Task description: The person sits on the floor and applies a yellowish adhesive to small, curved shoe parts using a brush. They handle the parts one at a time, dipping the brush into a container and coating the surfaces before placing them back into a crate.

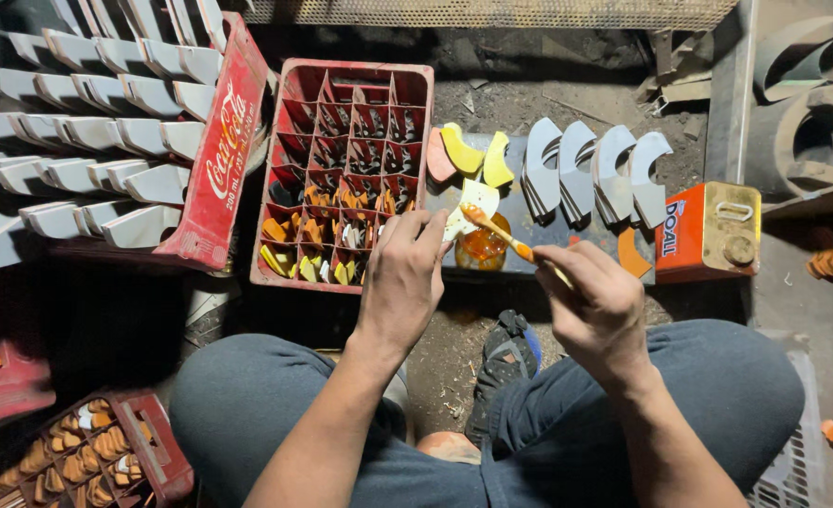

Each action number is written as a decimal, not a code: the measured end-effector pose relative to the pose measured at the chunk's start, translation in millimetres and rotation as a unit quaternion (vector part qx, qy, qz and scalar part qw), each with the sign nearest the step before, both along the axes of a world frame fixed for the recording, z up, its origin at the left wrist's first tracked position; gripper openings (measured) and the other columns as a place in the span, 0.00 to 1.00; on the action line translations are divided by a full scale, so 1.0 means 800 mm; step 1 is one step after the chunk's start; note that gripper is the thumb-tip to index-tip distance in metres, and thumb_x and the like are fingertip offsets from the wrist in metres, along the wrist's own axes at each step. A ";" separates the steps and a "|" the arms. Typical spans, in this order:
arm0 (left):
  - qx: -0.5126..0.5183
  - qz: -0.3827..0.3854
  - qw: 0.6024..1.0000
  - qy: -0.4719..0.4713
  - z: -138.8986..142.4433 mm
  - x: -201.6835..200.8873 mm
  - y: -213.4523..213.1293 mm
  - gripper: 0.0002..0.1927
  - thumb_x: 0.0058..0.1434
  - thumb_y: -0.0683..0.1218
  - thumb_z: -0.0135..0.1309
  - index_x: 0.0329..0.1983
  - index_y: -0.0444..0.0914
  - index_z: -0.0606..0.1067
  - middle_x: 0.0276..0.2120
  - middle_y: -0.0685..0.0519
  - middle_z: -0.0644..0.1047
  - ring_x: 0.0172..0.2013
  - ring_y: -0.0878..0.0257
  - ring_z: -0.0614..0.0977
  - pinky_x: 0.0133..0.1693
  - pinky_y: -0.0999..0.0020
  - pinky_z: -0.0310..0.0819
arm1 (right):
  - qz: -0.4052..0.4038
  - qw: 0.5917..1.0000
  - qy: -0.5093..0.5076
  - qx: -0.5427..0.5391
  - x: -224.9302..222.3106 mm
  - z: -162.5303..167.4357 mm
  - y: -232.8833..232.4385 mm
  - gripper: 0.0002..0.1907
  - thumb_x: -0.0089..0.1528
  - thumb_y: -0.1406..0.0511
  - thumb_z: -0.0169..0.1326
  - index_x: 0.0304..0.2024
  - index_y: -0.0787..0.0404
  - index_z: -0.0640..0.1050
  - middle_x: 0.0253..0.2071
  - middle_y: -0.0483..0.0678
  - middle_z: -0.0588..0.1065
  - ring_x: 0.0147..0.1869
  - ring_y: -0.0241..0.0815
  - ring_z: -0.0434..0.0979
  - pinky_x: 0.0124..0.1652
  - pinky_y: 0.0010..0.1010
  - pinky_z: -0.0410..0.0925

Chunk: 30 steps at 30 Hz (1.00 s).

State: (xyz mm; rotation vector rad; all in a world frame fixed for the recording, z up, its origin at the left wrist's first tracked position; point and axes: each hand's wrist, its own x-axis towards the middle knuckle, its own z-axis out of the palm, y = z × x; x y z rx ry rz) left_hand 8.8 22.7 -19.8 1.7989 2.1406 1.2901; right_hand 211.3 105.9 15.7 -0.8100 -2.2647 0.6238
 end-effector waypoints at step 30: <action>0.025 0.017 0.999 -0.022 0.002 0.000 -0.005 0.43 0.58 0.34 0.61 0.75 0.29 0.56 0.41 0.45 0.80 0.40 0.51 0.81 0.43 0.59 0.77 | 0.002 0.999 0.008 0.050 0.006 -0.002 0.001 0.11 0.60 0.76 0.60 0.45 0.65 0.80 0.32 0.50 0.74 0.29 0.39 0.73 0.30 0.29 0.65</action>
